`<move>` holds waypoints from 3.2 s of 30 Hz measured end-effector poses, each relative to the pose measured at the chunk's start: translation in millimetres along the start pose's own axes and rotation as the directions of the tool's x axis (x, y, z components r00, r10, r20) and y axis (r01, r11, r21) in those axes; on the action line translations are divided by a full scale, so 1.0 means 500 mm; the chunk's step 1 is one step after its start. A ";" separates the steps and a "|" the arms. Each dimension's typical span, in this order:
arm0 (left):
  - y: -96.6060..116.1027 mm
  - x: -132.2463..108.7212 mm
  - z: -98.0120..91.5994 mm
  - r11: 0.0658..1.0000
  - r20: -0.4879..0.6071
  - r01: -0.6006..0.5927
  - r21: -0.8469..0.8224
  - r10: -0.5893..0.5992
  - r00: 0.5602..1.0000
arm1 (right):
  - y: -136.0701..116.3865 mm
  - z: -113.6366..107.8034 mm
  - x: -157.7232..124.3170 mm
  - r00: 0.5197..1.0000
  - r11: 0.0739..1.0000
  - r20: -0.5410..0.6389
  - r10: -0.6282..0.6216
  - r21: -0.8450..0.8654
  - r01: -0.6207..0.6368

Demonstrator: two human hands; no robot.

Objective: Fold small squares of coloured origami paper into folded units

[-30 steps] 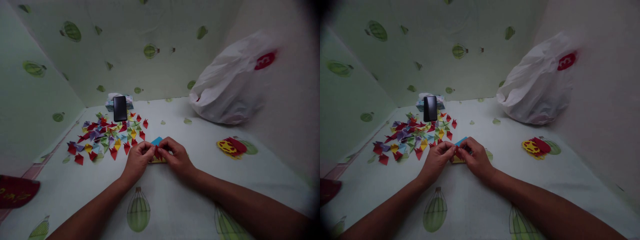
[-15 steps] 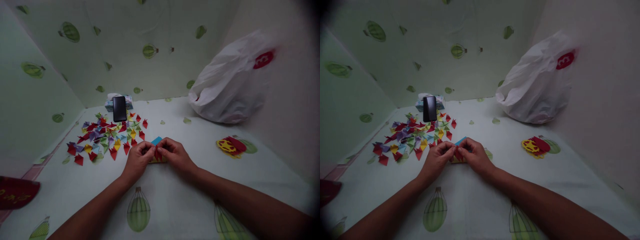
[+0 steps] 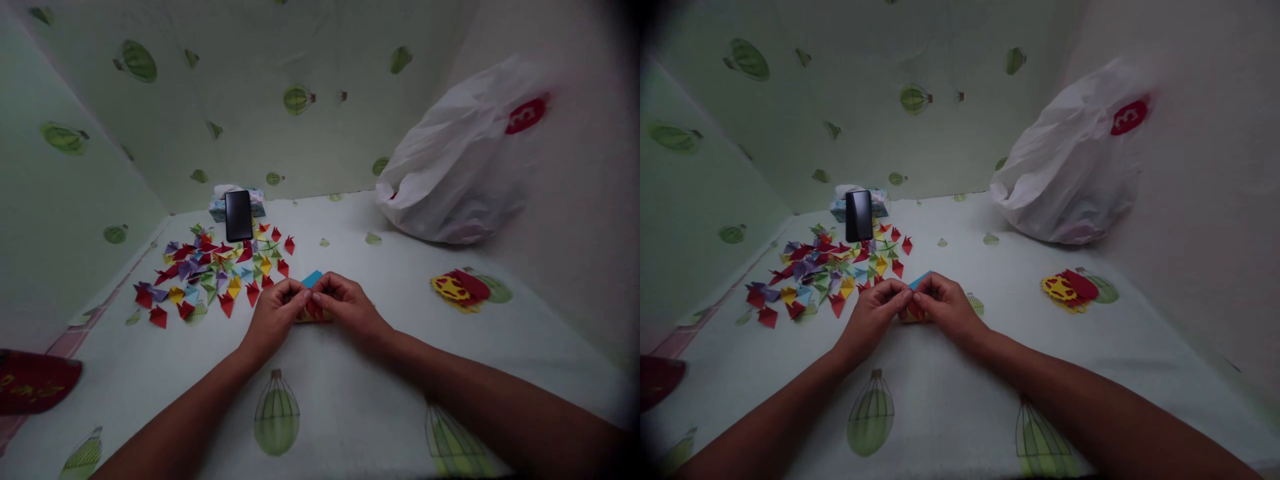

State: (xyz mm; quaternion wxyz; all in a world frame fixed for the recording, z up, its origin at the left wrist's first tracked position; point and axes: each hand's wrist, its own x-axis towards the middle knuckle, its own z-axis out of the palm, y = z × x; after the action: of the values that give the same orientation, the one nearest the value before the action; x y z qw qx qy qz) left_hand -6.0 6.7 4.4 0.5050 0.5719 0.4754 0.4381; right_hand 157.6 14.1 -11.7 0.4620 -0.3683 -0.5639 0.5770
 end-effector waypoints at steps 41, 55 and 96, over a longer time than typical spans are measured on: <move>-0.008 0.014 -0.007 0.994 -0.065 0.000 -0.106 -0.007 0.998 | 0.000 -0.004 0.010 0.988 0.985 0.044 0.150 0.075 -0.153; 0.001 0.020 -0.021 0.996 0.088 0.079 -0.043 -0.075 0.993 | -0.007 -0.019 0.023 0.977 0.990 0.170 0.128 -0.076 -0.117; -0.012 0.002 0.000 0.973 0.009 -0.152 0.174 0.152 0.988 | 0.015 -0.016 0.018 0.991 0.975 0.018 -0.133 -0.179 0.134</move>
State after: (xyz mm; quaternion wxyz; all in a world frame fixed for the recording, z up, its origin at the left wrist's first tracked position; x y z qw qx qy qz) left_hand -6.4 7.8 -1.5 0.4171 0.6476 0.4677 0.4334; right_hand 161.6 25.6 -19.0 0.4630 -0.3681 -0.6384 0.4925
